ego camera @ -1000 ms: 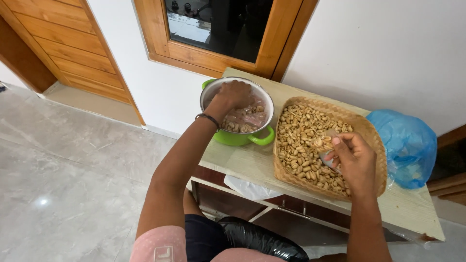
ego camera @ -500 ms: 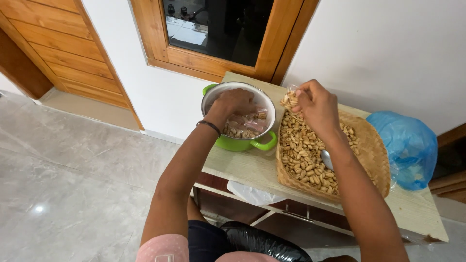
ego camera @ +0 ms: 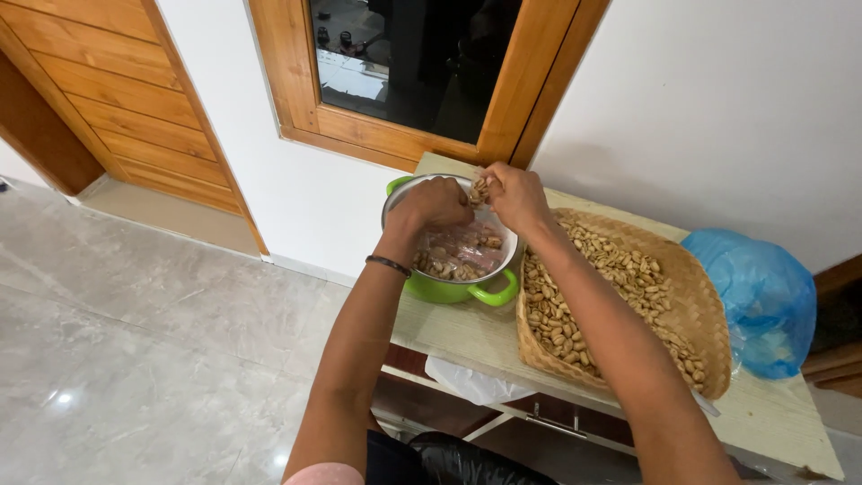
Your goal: Packaging peanuts into small plastic bags using a spoon and placing them in a green pot.
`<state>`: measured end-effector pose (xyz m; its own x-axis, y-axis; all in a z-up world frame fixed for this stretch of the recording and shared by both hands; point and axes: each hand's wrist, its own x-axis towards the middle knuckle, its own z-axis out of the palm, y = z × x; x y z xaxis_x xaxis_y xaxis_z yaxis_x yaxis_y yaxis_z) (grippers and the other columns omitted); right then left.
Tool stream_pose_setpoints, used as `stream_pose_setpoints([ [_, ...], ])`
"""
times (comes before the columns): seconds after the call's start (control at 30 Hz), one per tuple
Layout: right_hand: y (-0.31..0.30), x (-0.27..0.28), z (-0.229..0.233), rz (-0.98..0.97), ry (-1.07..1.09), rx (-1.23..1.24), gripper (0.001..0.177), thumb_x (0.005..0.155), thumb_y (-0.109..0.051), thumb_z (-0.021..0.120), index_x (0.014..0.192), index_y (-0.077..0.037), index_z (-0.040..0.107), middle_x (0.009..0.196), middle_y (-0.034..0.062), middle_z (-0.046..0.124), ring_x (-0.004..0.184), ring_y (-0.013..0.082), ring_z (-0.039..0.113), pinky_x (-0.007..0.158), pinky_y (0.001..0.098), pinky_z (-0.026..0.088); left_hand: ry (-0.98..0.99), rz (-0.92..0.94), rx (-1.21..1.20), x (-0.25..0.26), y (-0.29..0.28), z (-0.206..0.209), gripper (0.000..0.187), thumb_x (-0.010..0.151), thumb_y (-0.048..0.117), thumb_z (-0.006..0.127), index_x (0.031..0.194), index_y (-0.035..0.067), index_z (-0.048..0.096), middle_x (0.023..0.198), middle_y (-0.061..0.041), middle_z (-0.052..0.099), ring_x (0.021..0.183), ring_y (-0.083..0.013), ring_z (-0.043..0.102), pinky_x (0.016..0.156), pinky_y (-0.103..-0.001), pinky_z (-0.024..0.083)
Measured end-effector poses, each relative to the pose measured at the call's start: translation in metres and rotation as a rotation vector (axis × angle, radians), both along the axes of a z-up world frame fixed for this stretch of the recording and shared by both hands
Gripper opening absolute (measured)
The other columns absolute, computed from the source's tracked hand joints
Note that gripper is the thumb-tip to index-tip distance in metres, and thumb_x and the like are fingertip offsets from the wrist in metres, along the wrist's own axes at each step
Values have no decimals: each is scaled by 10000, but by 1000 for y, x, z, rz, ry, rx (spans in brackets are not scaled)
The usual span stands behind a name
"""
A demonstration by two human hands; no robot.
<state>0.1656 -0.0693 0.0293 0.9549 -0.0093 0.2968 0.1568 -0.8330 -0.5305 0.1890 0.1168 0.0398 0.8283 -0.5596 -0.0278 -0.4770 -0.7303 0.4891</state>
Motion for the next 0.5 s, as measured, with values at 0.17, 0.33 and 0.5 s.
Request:
stream_pose_setpoints([
  [0.17, 0, 1, 6, -100, 31, -54, 242, 994, -250, 555, 1123, -217, 758, 616, 22, 724, 692, 230, 762, 755, 398, 598, 20, 28, -38, -6, 6, 6, 410, 750, 460, 644, 1040, 239, 833, 1047, -132, 787, 1066, -411, 719, 966, -504, 562],
  [0.33, 7, 16, -12, -67, 20, -97, 162, 956, -196, 618, 1017, -146, 759, 704, 95, 755, 816, 368, 758, 777, 473, 579, 26, 47, -61, 0, 5, -1, 435, 740, 454, 671, 1075, 223, 825, 1046, -152, 783, 1073, -430, 712, 982, -507, 556],
  [0.5, 5, 42, -42, -53, 106, -209, 144, 903, -198, 658, 940, -116, 771, 877, 168, 771, 941, 427, 736, 835, 518, 594, 12, 42, -76, 11, 1, -10, 423, 733, 477, 691, 1063, 250, 828, 1015, -140, 786, 1048, -424, 721, 971, -501, 565],
])
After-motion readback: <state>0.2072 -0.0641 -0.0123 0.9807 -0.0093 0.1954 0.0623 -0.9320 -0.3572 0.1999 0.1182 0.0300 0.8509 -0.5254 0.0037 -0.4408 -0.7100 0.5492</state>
